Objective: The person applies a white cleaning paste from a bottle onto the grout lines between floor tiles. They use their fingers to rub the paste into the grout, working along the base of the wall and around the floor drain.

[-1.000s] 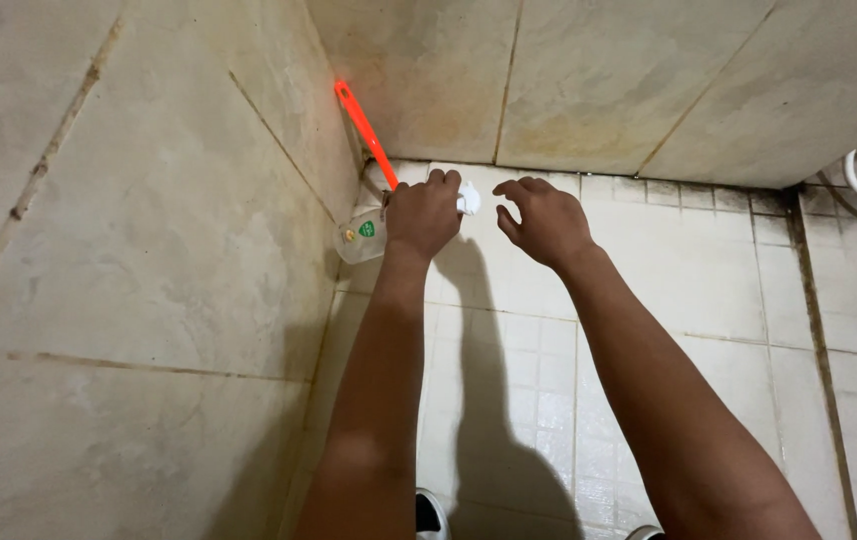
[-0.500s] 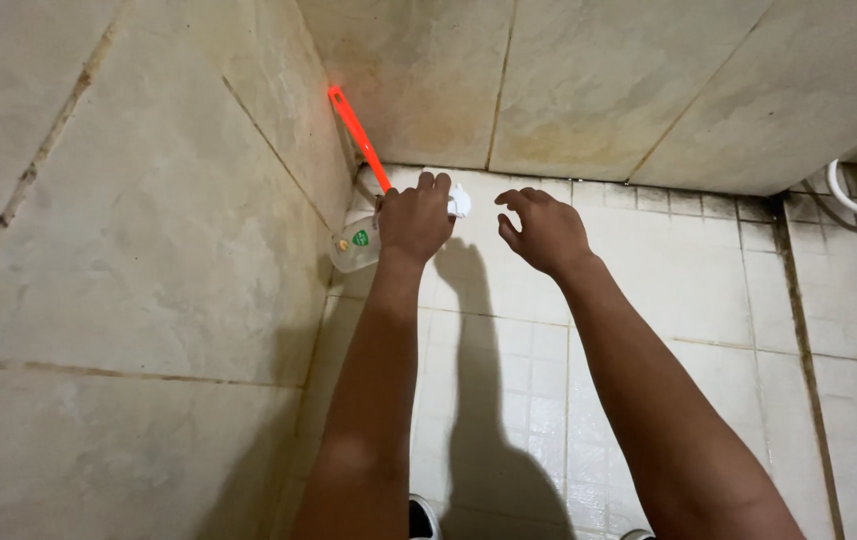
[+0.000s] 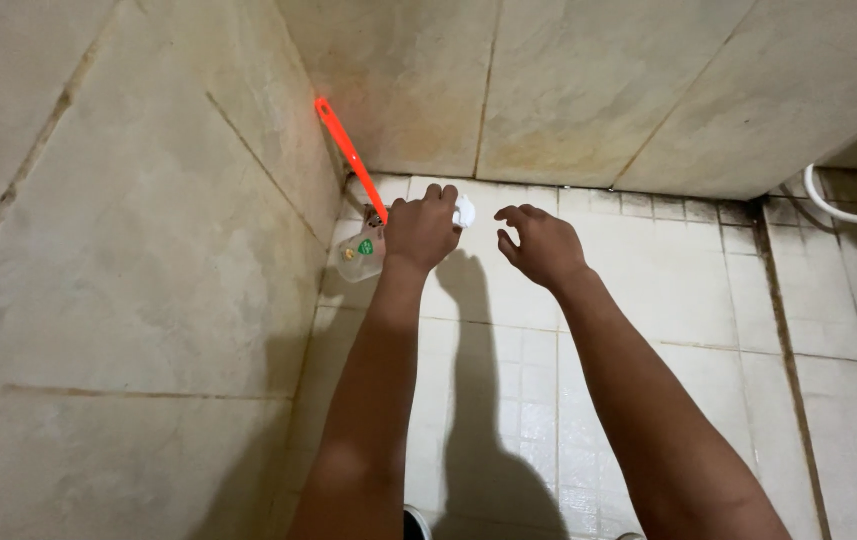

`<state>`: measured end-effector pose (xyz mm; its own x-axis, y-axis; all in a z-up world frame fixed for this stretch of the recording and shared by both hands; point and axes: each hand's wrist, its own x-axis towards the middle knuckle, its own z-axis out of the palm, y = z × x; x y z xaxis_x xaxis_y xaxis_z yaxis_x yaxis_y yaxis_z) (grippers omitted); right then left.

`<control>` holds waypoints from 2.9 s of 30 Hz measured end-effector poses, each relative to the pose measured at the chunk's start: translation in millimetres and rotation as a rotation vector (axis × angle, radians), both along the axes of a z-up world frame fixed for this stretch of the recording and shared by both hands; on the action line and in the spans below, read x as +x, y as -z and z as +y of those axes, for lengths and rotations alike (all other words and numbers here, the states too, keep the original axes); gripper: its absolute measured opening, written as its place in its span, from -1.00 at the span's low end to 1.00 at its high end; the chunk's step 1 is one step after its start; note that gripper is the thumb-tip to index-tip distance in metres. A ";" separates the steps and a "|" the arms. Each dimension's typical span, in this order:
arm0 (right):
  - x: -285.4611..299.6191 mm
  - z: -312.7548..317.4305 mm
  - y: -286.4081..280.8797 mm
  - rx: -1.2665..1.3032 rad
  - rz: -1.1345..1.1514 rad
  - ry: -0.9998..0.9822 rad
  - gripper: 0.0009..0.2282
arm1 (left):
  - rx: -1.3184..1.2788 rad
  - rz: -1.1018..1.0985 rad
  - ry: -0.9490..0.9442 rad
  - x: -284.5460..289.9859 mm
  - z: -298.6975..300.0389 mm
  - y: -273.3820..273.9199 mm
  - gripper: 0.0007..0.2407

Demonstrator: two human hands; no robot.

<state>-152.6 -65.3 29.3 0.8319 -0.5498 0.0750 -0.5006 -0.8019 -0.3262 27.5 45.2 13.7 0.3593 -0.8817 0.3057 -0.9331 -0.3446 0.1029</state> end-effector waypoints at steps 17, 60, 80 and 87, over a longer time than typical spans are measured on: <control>-23.1 -9.8 -5.5 0.101 -0.049 0.118 -0.73 | -0.140 0.131 0.061 -40.7 -41.1 -3.0 -0.76; -131.5 -70.8 12.9 -0.131 -0.018 0.307 -0.43 | -0.067 0.490 0.325 -136.7 -95.5 -24.1 -0.55; -146.7 -83.5 13.2 -0.249 0.008 0.447 -0.60 | -0.069 0.375 0.397 -158.6 -104.5 -21.0 -0.61; -177.5 -102.9 4.2 -0.351 -0.115 0.382 -0.54 | -0.119 0.315 0.452 -174.5 -118.6 -14.3 -0.61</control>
<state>-330.1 -168.2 25.1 0.5533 -0.7374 0.3875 -0.7549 -0.6405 -0.1410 -147.1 -73.4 27.9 0.0438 -0.9350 0.3520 -0.9032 0.1136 0.4140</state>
